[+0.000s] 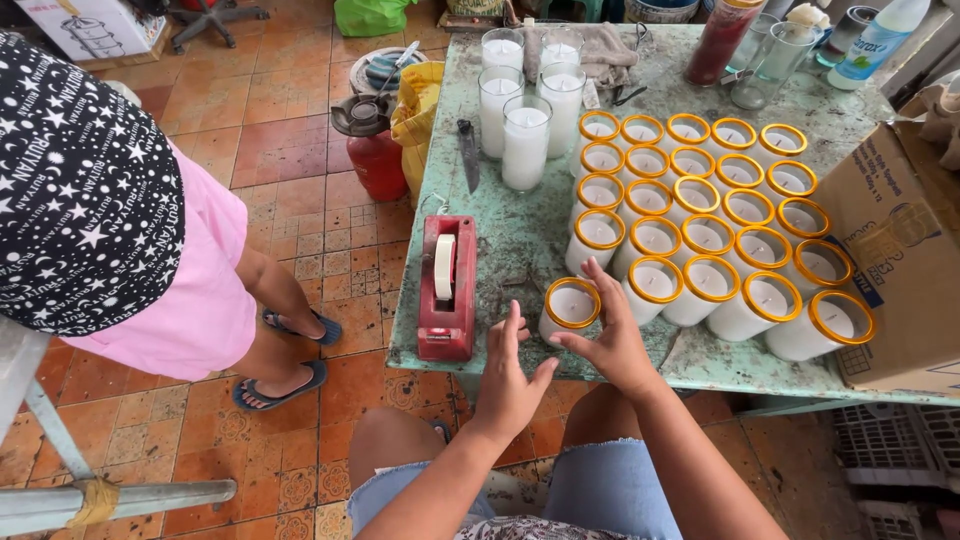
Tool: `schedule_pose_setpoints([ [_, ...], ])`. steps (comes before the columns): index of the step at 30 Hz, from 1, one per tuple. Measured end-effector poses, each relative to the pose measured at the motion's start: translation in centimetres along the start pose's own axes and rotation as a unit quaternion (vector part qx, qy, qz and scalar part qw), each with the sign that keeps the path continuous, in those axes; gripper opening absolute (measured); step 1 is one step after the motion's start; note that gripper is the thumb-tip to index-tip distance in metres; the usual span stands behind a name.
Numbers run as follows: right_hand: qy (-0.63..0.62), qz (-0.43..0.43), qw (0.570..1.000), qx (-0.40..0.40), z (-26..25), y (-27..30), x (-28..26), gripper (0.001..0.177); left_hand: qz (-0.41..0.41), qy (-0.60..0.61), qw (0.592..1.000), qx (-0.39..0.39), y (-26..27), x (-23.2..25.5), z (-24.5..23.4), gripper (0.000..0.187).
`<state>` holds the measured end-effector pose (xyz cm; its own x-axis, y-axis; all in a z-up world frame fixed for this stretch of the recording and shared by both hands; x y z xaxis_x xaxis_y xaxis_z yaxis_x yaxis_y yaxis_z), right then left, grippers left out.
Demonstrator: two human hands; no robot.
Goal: The person places small round labels onto the tops of candles using a tape dispenser and their hands.
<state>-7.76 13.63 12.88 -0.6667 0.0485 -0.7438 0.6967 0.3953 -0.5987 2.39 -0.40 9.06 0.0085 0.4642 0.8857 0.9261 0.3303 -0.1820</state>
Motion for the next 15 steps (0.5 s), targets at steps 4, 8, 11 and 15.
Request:
schedule_pose_setpoints([
  [4,-0.106,0.055,0.993,-0.026,0.9,1.1,0.5,0.092,0.122,0.004,0.991,0.051,2.0,2.3,-4.3,0.07],
  [8,-0.11,0.056,0.992,0.033,1.0,1.5,1.6,0.089,0.114,0.009,0.992,0.054,2.3,2.3,-6.6,0.047],
  [11,-0.106,0.063,0.991,0.05,1.0,1.7,1.8,0.094,0.1,0.021,0.994,0.047,2.5,1.8,-6.6,0.04],
  [15,-0.116,0.063,0.991,0.032,1.0,1.9,2.0,0.106,0.073,0.046,0.996,0.029,2.9,1.7,-6.2,0.039],
])
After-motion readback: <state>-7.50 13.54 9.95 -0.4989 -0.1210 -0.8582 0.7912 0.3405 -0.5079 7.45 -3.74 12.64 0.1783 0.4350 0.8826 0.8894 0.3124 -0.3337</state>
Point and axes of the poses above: each hand's wrist, its own y-axis away from the middle knuckle, its own z-axis out of the palm, x = y × z, the point moved 7 cm from there along -y, towards the middle knuckle, and after that the axes turned 9 degrees about -z, right-handed, at the moved point
